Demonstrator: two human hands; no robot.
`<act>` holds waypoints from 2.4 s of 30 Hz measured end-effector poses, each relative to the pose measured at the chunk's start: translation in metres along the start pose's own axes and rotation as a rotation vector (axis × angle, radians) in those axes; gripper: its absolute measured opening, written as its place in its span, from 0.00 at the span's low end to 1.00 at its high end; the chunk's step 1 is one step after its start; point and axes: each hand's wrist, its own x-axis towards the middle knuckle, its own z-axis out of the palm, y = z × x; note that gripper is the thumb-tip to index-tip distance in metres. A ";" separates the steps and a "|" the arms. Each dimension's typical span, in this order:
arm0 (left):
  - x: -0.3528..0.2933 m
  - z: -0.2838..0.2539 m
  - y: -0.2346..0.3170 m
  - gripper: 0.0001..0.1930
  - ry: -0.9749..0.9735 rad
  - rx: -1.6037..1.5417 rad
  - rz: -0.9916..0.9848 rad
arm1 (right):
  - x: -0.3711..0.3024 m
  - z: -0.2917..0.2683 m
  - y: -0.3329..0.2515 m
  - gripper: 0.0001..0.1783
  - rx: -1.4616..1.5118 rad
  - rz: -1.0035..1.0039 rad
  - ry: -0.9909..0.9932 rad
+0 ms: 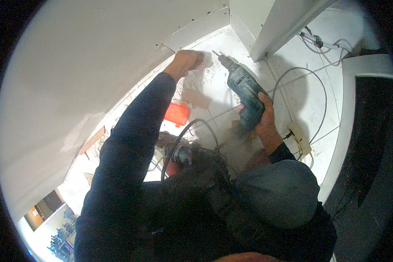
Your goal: The person uses a power drill to create several holes along a line in a drywall panel, occasionally pausing to mark or check the surface with their hand.
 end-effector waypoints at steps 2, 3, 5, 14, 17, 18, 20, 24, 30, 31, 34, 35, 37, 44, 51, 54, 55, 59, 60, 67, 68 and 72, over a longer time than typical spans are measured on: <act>0.019 0.024 0.017 0.11 0.068 -0.305 -0.107 | 0.008 -0.008 0.001 0.24 0.080 0.020 0.048; 0.023 0.034 0.030 0.12 0.160 -0.609 -0.212 | 0.012 -0.011 0.002 0.24 0.085 0.028 0.051; 0.033 0.046 0.043 0.11 0.175 -0.831 -0.258 | 0.017 -0.019 0.006 0.25 0.161 0.042 0.023; 0.057 0.067 0.052 0.12 -0.058 -1.197 -0.091 | 0.041 -0.034 -0.003 0.28 0.132 -0.071 0.042; 0.062 0.071 0.052 0.12 -0.060 -1.221 -0.098 | 0.048 -0.045 -0.006 0.31 0.151 -0.085 0.001; 0.063 0.072 0.052 0.13 -0.059 -1.231 -0.100 | 0.049 -0.046 -0.007 0.31 0.154 -0.083 0.004; 0.065 0.075 0.052 0.14 -0.038 -1.206 -0.098 | 0.050 -0.045 -0.011 0.32 0.135 -0.087 -0.008; 0.073 0.079 0.053 0.13 0.031 -1.184 -0.088 | 0.054 -0.049 -0.009 0.32 0.159 -0.060 0.006; 0.087 0.077 0.045 0.13 0.104 -1.143 -0.115 | 0.062 -0.048 -0.007 0.33 0.129 -0.036 0.033; 0.089 0.076 0.044 0.13 0.105 -1.144 -0.116 | 0.062 -0.045 -0.007 0.33 0.148 -0.026 0.035; 0.090 0.078 0.049 0.12 0.160 -1.125 -0.113 | 0.062 -0.044 -0.006 0.33 0.162 -0.010 0.049; 0.089 0.078 0.050 0.12 0.159 -1.065 -0.113 | 0.063 -0.044 -0.006 0.33 0.156 -0.006 0.061; 0.085 0.081 0.059 0.14 0.152 -1.002 -0.112 | 0.063 -0.044 -0.005 0.32 0.138 -0.020 0.086; 0.094 0.071 0.054 0.11 0.133 -0.956 -0.131 | 0.074 -0.013 0.007 0.27 0.170 -0.047 0.050; 0.087 0.072 0.063 0.12 0.113 -0.966 -0.103 | 0.095 -0.005 0.008 0.26 0.201 -0.012 0.056; 0.091 0.069 0.059 0.13 0.084 -0.956 -0.118 | 0.100 -0.004 0.007 0.27 0.202 -0.027 0.056; 0.093 0.070 0.058 0.13 0.080 -0.955 -0.115 | 0.102 -0.007 0.008 0.25 0.198 -0.039 0.033; 0.103 0.066 0.053 0.13 0.027 -0.946 -0.102 | 0.108 -0.009 0.007 0.25 0.149 -0.026 0.008; 0.105 0.065 0.052 0.14 -0.023 -0.917 -0.089 | 0.110 -0.009 0.007 0.25 0.150 -0.024 0.011; 0.109 0.063 0.042 0.11 -0.066 -0.824 0.059 | 0.114 -0.009 0.011 0.25 0.200 -0.062 0.025; 0.109 0.064 0.046 0.11 -0.066 -0.923 -0.023 | 0.113 -0.010 0.011 0.25 0.218 -0.064 0.054; 0.102 0.070 0.053 0.15 -0.071 -0.999 -0.096 | 0.109 -0.012 0.010 0.25 0.309 -0.001 0.066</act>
